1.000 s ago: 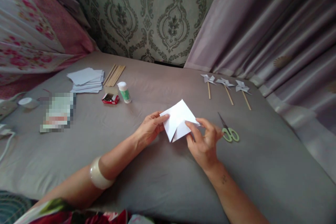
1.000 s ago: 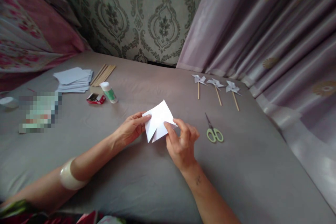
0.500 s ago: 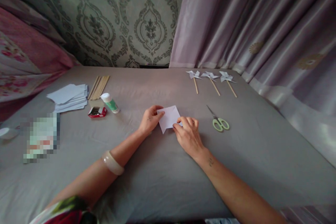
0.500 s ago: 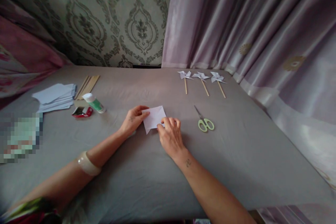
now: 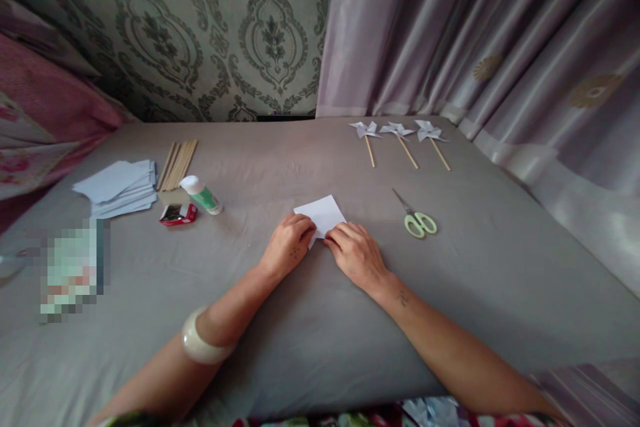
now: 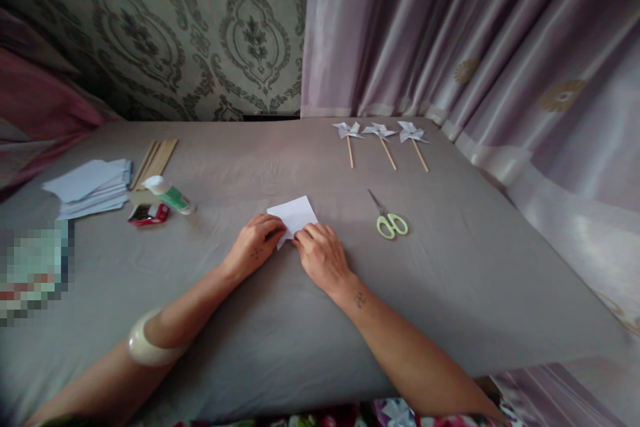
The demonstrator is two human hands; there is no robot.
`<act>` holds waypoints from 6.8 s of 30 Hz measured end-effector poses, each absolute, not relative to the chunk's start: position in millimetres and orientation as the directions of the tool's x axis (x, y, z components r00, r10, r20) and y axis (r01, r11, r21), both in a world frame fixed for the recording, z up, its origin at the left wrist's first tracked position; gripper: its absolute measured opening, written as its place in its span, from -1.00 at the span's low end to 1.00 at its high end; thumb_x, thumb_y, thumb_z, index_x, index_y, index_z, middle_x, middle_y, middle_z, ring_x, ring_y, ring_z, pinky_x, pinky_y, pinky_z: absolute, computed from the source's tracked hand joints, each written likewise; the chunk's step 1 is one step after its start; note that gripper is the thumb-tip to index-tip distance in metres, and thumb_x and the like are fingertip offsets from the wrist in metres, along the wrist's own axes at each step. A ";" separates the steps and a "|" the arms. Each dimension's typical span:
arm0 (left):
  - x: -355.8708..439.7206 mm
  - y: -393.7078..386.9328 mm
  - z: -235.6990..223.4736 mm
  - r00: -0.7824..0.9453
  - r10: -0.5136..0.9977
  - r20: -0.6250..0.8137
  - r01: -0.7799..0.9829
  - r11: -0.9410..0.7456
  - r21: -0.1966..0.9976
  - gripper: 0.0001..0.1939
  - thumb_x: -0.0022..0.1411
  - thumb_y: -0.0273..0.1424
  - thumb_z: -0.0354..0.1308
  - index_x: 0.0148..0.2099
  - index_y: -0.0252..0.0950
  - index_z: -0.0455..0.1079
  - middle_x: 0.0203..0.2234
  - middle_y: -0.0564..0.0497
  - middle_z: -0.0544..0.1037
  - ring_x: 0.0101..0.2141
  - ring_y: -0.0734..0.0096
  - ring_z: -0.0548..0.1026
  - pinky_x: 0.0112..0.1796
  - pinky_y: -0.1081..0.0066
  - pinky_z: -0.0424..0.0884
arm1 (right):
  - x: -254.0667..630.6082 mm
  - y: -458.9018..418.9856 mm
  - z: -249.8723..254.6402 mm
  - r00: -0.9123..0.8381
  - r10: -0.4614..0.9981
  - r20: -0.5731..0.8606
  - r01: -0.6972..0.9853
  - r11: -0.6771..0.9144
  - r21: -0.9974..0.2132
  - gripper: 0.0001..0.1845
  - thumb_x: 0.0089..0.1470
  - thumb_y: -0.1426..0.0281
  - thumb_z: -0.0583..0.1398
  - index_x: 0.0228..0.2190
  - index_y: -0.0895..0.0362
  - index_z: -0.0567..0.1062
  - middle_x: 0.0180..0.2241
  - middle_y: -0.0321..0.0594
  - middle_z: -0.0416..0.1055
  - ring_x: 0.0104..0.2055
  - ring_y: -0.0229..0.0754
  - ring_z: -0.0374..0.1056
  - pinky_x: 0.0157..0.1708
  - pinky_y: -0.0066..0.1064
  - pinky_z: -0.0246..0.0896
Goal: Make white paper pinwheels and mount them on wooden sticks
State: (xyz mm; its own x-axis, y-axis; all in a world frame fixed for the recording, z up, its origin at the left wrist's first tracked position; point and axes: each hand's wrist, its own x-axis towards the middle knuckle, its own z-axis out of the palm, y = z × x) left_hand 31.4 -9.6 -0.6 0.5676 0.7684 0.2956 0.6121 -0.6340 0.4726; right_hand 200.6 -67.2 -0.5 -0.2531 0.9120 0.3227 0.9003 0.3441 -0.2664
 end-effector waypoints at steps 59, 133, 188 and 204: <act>49.3 -34.2 10.8 0.569 0.822 0.030 0.819 -0.569 0.068 -0.62 0.31 -0.48 -0.11 0.16 -0.26 0.23 -0.18 -0.13 0.39 -0.18 0.18 0.33 -0.19 0.24 0.31 | 194.4 -41.2 2.1 0.179 0.984 0.022 0.739 -0.120 -0.663 -0.90 0.07 0.39 0.17 -0.39 0.13 0.50 -0.41 -0.15 0.55 -0.40 -0.16 0.45 -0.35 -0.39 0.24; 41.5 -24.4 0.7 0.685 0.614 0.392 0.663 -0.748 0.013 -0.76 0.31 -0.51 -0.03 -0.13 -0.20 0.45 -0.27 -0.06 0.50 -0.20 0.25 0.33 -0.15 0.20 0.14 | 228.7 -20.0 -11.5 0.210 0.978 0.008 0.435 -0.086 -0.896 -0.68 -0.09 0.34 0.17 -0.22 0.13 0.47 -0.65 -0.38 0.43 -0.61 -0.29 0.30 -0.57 -0.52 0.13; 36.0 -20.2 2.4 0.662 0.662 0.353 0.664 -0.736 0.135 -0.75 0.28 -0.51 -0.02 -0.09 -0.26 0.44 -0.16 -0.09 0.55 -0.09 0.17 0.36 -0.09 0.12 0.12 | 200.1 -48.6 3.6 0.041 0.996 0.075 0.772 0.016 -0.635 -0.81 0.14 0.40 0.13 -0.34 0.13 0.56 -0.28 -0.10 0.56 -0.27 -0.13 0.46 -0.23 -0.36 0.25; 37.0 -19.4 2.5 0.675 0.649 0.351 0.648 -0.749 0.139 -0.75 0.30 -0.47 -0.03 -0.08 -0.27 0.45 -0.21 -0.10 0.55 -0.11 0.18 0.36 -0.10 0.14 0.13 | 200.5 -42.6 -9.0 0.169 0.983 0.065 0.705 -0.075 -0.705 -0.82 0.07 0.37 0.18 -0.25 0.15 0.41 -0.33 -0.08 0.54 -0.35 -0.13 0.48 -0.31 -0.35 0.30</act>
